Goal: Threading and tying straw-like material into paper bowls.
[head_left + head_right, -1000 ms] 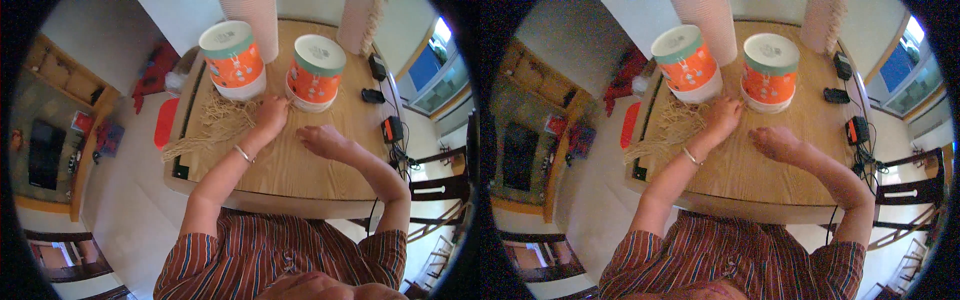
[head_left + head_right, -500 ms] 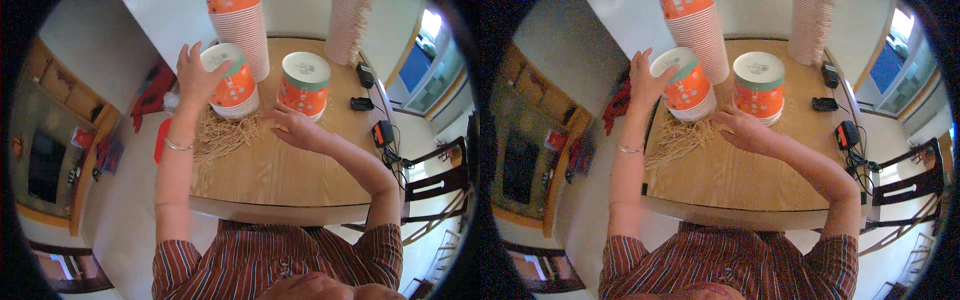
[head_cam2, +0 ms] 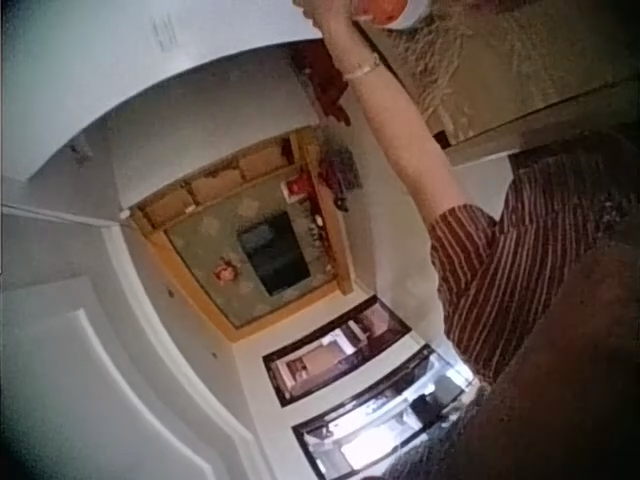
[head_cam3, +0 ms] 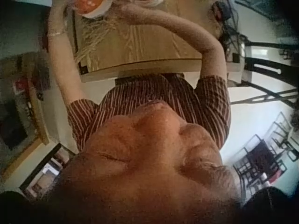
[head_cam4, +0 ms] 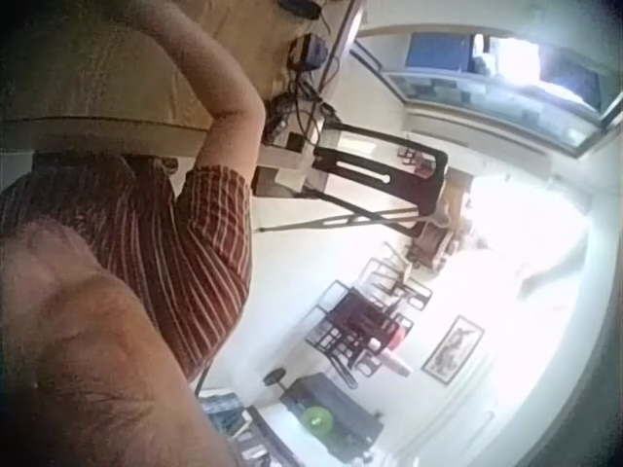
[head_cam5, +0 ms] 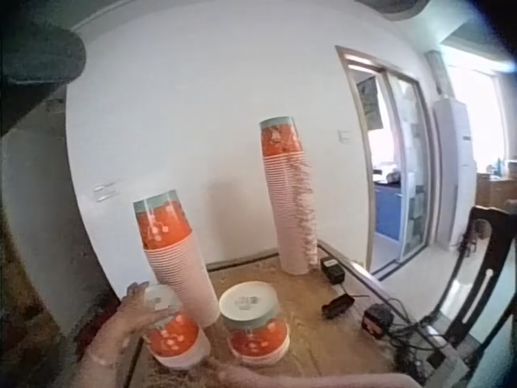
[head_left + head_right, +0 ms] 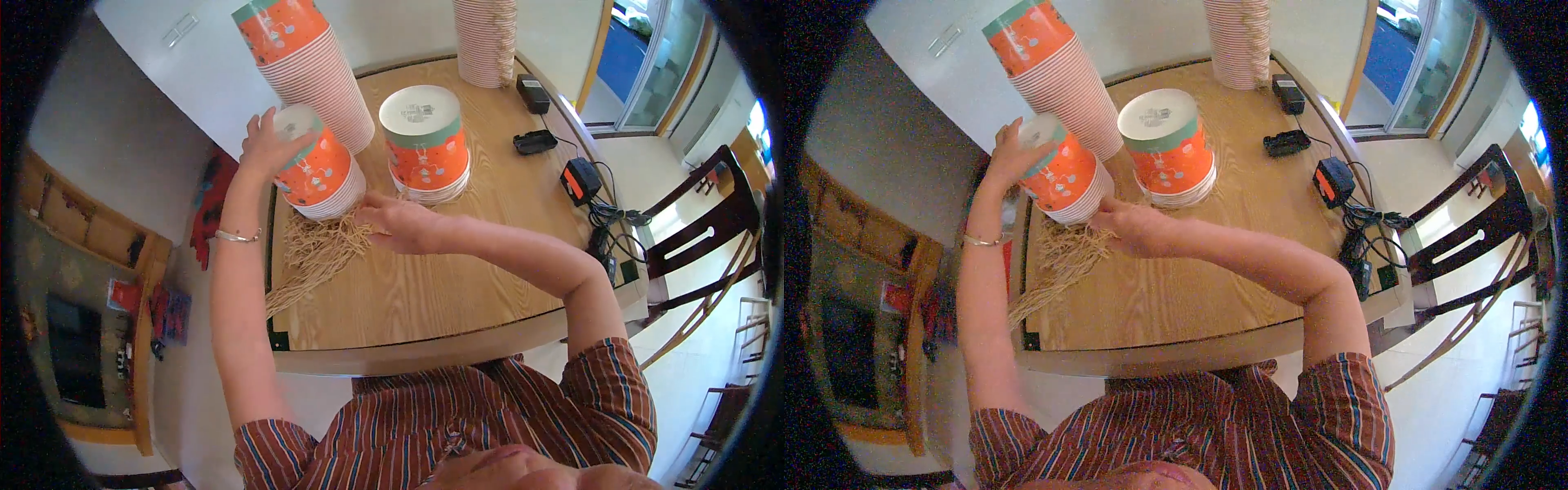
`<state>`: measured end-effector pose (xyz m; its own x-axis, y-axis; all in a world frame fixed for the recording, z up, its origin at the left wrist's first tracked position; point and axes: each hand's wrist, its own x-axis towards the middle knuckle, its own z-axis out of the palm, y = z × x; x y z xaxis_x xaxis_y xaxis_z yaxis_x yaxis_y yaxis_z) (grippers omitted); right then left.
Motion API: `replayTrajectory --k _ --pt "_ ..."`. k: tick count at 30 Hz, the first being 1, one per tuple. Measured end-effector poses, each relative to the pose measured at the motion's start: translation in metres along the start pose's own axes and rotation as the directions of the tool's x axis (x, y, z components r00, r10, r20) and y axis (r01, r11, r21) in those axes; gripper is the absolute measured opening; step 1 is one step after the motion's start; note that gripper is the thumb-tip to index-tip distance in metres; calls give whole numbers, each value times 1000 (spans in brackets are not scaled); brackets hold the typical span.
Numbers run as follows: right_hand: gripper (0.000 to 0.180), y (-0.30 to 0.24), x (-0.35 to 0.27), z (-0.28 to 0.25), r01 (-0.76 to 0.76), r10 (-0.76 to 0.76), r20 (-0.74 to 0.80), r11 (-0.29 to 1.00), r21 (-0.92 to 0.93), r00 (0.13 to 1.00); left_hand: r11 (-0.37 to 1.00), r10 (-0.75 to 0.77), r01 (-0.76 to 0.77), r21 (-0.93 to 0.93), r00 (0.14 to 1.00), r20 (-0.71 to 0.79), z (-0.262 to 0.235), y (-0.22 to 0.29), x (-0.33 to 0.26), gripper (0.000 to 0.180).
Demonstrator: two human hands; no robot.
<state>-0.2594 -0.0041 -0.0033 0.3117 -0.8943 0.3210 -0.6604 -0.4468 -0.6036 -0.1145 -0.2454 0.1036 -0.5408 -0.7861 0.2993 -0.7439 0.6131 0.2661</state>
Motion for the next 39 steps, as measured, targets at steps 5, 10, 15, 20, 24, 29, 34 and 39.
replayTrajectory --k 5,10,15,20,24,29,34,39 --pt "45 15 -8 21 5 -5 7 999 -50 1000 992 28 -22 121 998 -51 4 2 -6 117" --pt "34 10 -17 19 14 -15 -35 1000 -23 999 994 82 -90 -56 988 -133 -8 5 -16 115" --pt "33 6 -32 13 13 -13 -10 1000 1 1000 997 45 -37 66 992 -118 -20 22 -10 116" --pt "33 13 -21 18 48 -48 -50 999 6 998 986 56 -38 160 992 -110 -50 14 0 119" --pt "31 14 -27 30 -4 5 -9 998 64 1000 991 100 -79 110 975 -199 -77 3 5 116" --pt "33 10 -28 23 -6 7 -10 997 78 1000 958 239 -278 -71 910 -339 -160 24 -25 93" --pt "29 3 -26 4 -91 145 -242 972 219 959 645 -16 -233 -728 948 -318 -154 31 -99 83" --pt "43 -6 -25 -43 78 136 -507 922 379 851 82 11 -72 -994 997 -71 -71 46 -188 74"
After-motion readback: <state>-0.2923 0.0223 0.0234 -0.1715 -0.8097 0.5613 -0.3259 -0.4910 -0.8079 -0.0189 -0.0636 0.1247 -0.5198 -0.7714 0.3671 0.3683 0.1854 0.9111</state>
